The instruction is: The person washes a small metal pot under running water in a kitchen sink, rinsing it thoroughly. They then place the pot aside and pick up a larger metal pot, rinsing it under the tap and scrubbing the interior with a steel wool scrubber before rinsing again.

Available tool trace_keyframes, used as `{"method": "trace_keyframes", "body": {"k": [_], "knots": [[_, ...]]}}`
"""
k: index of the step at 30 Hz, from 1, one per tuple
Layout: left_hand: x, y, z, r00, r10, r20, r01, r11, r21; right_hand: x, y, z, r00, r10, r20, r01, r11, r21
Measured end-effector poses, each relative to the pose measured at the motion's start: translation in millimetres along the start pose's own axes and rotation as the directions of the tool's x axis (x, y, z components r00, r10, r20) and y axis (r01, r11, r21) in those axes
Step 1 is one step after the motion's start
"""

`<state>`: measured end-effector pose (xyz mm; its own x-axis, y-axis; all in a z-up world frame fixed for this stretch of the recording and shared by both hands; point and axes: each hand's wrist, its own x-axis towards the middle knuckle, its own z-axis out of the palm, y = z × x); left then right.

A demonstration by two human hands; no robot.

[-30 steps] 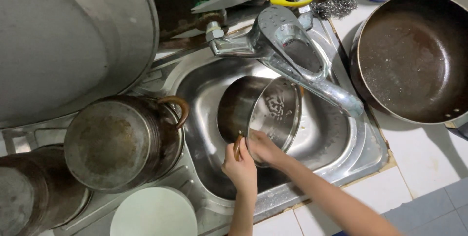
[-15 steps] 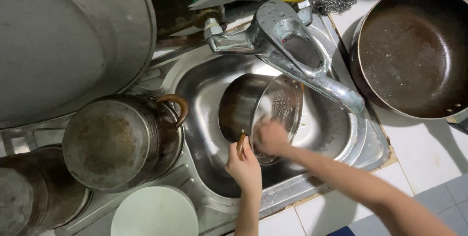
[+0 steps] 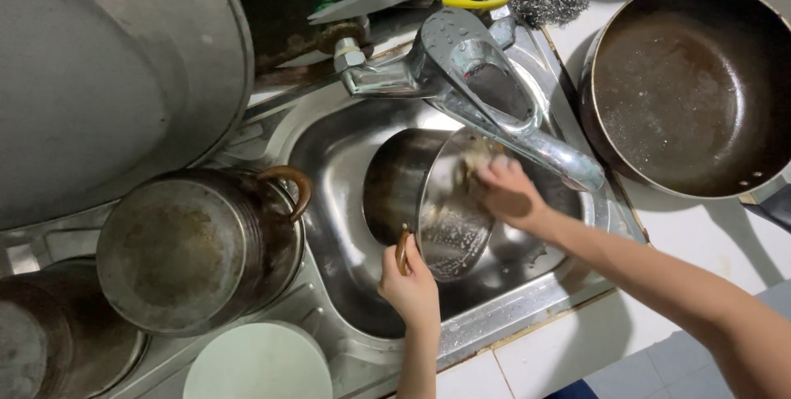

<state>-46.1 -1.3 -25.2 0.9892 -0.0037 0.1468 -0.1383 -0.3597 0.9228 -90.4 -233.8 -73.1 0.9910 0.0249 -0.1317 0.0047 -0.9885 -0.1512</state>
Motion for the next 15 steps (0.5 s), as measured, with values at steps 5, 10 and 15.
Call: {"method": "trace_keyframes", "body": {"k": [5, 10, 15], "knots": [[4.0, -2.3, -1.9, 0.996, -0.087, 0.026, 0.085, 0.995, 0.052, 4.3, -16.4, 17.6, 0.881, 0.45, 0.142, -0.469, 0.87, 0.151], [-2.5, -3.7, -1.6, 0.999, 0.017, 0.04, -0.018, 1.0, 0.016, -22.2, -103.7, 31.8, 0.913, 0.35, 0.208, -0.406, 0.742, 0.534], [8.0, -0.4, -9.1, 0.999, 0.03, 0.035, -0.029, 0.999, -0.019, 19.4, -127.5, -13.6, 0.816, 0.356, 0.456, -0.36, -0.303, 0.882]]}}
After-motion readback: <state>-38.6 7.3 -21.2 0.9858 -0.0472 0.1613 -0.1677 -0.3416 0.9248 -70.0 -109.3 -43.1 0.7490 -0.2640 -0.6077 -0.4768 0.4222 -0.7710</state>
